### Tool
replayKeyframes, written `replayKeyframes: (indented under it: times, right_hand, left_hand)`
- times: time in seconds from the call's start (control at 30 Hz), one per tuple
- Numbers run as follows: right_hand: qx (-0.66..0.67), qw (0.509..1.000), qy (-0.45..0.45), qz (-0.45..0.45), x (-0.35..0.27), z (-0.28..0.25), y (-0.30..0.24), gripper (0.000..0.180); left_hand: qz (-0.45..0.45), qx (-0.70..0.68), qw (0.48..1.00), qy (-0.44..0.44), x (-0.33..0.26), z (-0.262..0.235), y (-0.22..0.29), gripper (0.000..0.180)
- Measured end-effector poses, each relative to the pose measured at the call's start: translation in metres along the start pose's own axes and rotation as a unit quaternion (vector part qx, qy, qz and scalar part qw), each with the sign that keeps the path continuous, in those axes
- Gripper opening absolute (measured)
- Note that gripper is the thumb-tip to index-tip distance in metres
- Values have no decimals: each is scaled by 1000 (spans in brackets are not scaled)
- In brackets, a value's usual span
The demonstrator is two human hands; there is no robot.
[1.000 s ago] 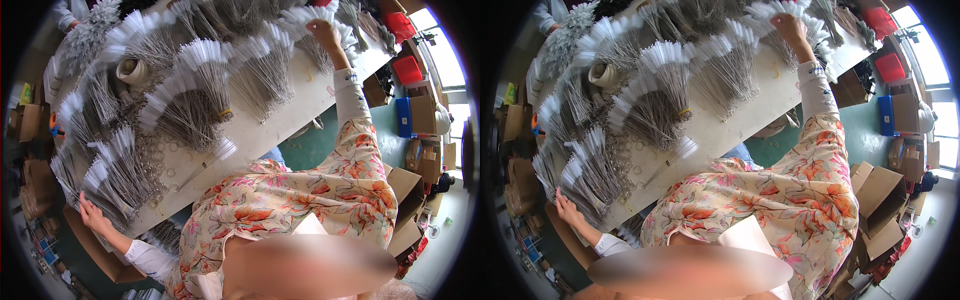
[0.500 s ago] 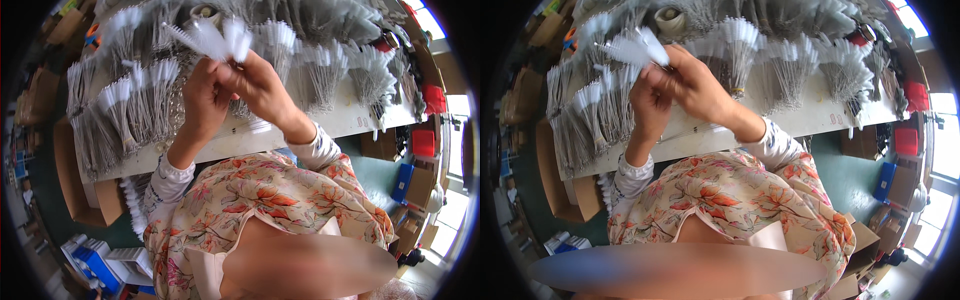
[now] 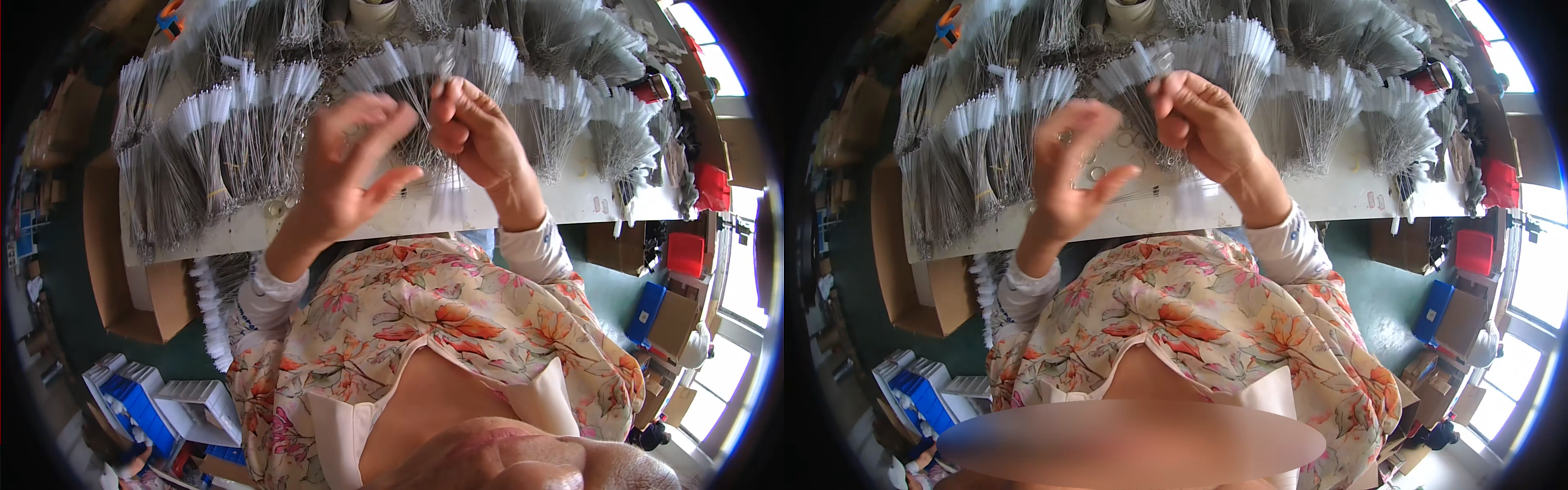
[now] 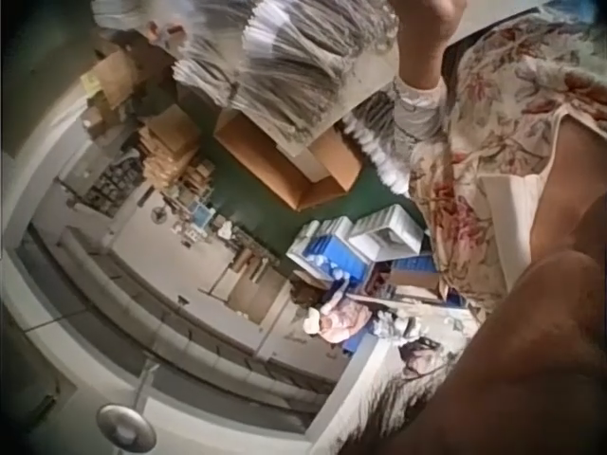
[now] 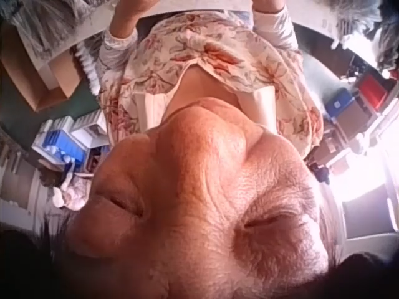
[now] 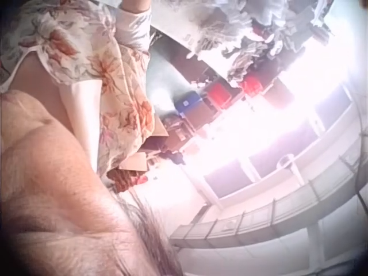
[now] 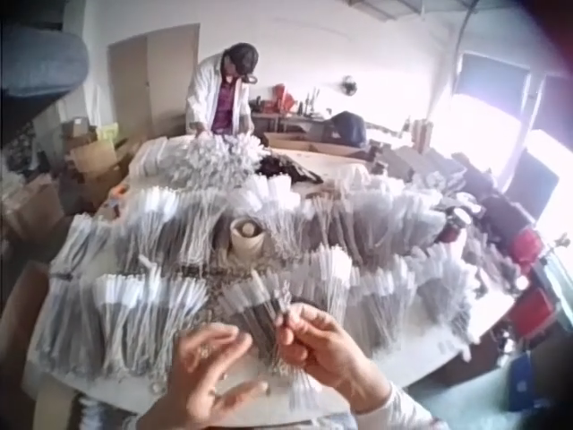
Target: The recorder is assembling small cleaning brushes by manually attaching multiple brush stems to a metal ring.
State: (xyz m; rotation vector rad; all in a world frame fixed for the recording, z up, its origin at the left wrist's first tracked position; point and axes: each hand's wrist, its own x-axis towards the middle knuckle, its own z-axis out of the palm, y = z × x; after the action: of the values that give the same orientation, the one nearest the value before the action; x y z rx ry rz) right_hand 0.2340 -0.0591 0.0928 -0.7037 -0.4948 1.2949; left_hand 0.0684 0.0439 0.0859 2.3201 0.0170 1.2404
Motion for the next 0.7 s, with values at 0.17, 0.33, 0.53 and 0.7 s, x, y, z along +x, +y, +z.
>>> replayKeyframes:
  times: [0.17,0.33,0.53,0.7]
  right_hand:
    - [-466,881,-69,38,-14,42,8,15]
    - [-418,901,-94,61,-19,41,0,16]
    - [-236,938,-148,204,-30,22,6,20]
    - [-711,698,-51,67,-82,-40,2,15]
  left_hand:
    - [-86,-298,940,-144,16,-10,5,107]
    - [-114,-269,947,-135,9,-28,-5,33]
    - [-92,-256,960,-67,-5,-10,16,20]
    - [-278,-82,954,-69,-52,-7,8,24]
